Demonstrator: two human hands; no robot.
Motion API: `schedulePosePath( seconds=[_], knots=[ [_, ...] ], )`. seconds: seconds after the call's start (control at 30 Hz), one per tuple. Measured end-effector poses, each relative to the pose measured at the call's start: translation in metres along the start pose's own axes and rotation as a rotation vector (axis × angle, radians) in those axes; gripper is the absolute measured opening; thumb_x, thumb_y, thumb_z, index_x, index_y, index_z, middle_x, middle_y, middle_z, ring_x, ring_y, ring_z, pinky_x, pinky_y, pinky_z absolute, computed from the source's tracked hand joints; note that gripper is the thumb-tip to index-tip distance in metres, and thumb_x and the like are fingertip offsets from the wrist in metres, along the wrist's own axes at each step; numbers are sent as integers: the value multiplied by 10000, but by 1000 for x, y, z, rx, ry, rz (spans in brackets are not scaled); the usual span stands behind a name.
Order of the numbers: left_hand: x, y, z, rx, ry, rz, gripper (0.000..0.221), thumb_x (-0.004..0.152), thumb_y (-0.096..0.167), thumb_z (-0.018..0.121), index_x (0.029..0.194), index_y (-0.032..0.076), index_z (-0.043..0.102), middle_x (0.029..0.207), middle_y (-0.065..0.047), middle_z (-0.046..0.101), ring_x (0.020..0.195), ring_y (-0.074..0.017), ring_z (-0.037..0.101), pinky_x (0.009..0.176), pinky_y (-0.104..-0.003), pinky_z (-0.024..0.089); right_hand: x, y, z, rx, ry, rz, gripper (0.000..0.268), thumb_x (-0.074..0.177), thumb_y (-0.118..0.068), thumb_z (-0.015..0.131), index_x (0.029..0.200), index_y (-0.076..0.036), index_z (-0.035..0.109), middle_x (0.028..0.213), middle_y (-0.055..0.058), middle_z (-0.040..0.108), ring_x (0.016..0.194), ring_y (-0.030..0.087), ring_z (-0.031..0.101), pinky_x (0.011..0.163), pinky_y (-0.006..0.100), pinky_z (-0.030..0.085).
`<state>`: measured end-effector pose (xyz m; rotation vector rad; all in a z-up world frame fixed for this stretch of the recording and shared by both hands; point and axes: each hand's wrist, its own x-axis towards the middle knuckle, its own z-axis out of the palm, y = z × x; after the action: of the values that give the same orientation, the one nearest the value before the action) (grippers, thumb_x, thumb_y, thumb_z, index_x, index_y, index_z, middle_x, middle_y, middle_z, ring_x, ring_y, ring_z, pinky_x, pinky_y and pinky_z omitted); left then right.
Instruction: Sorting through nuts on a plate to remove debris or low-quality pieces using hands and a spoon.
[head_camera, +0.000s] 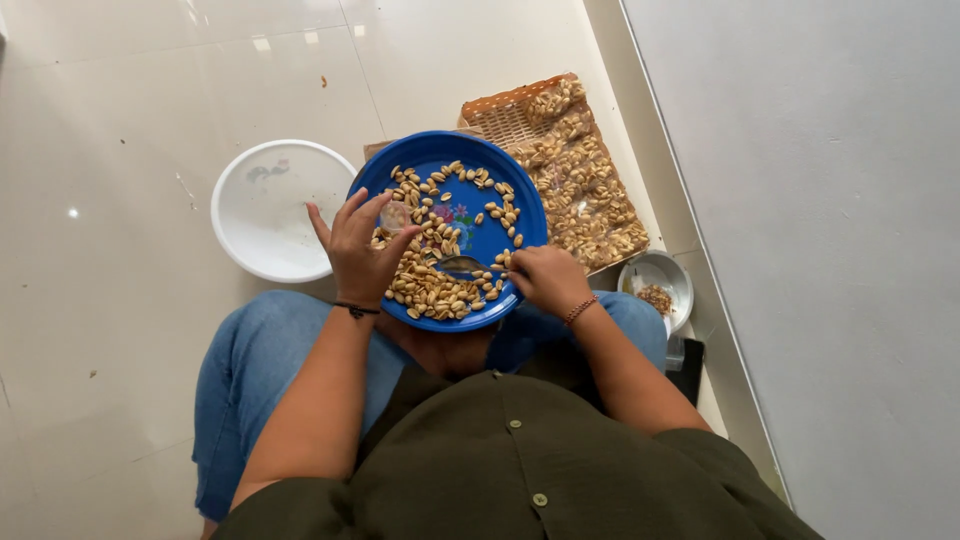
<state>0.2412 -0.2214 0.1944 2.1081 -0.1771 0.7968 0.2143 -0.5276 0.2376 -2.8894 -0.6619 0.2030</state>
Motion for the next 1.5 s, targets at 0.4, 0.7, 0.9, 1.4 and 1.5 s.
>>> schedulePosePath(
  seconds=[0.4, 0.7, 0.9, 1.4, 1.5],
  knots=[
    [-2, -16, 20, -96, 35, -135, 595, 821, 493, 918, 1272, 149, 738, 1222, -58, 753, 1275, -322, 634, 1203, -672, 105, 95, 35, -21, 106, 333, 43, 110, 1025, -272, 630, 1085, -262, 721, 952, -21, 746, 964, 211, 725, 838, 351, 584],
    [-2, -18, 22, -115, 15, -150, 621, 822, 458, 921, 1304, 129, 711, 1248, -61, 738, 1282, -319, 624, 1213, -654, 116, 110, -19, -24, 310, 126, 63, 129, 1018, -214, 635, 1076, -217, 751, 951, 24, 759, 967, 271, 722, 840, 407, 587],
    [-6, -20, 26, -133, 16, -141, 617, 824, 442, 931, 1308, 127, 713, 1255, -66, 735, 1289, -317, 618, 1210, -656, 100, 89, -5, -17, 565, -309, 130, 192, 1008, -160, 645, 1134, -148, 789, 991, 103, 793, 905, 269, 766, 765, 400, 615],
    [-4, -9, 22, -32, -42, -73, 639, 814, 495, 931, 1309, 148, 724, 1179, -61, 755, 1225, -290, 657, 1209, -657, 128, 41, 52, 36, 1456, 259, 263, 266, 1059, -209, 605, 1062, 34, 711, 818, 236, 725, 646, 211, 686, 602, 309, 607],
    [-5, -6, 21, 12, -81, -46, 632, 818, 508, 914, 1302, 149, 723, 1151, -75, 761, 1217, -296, 664, 1200, -676, 137, 36, 64, 26, 1487, 394, 231, 373, 1064, -290, 610, 1015, 68, 703, 769, 277, 673, 619, 278, 673, 605, 367, 616]
  ],
)
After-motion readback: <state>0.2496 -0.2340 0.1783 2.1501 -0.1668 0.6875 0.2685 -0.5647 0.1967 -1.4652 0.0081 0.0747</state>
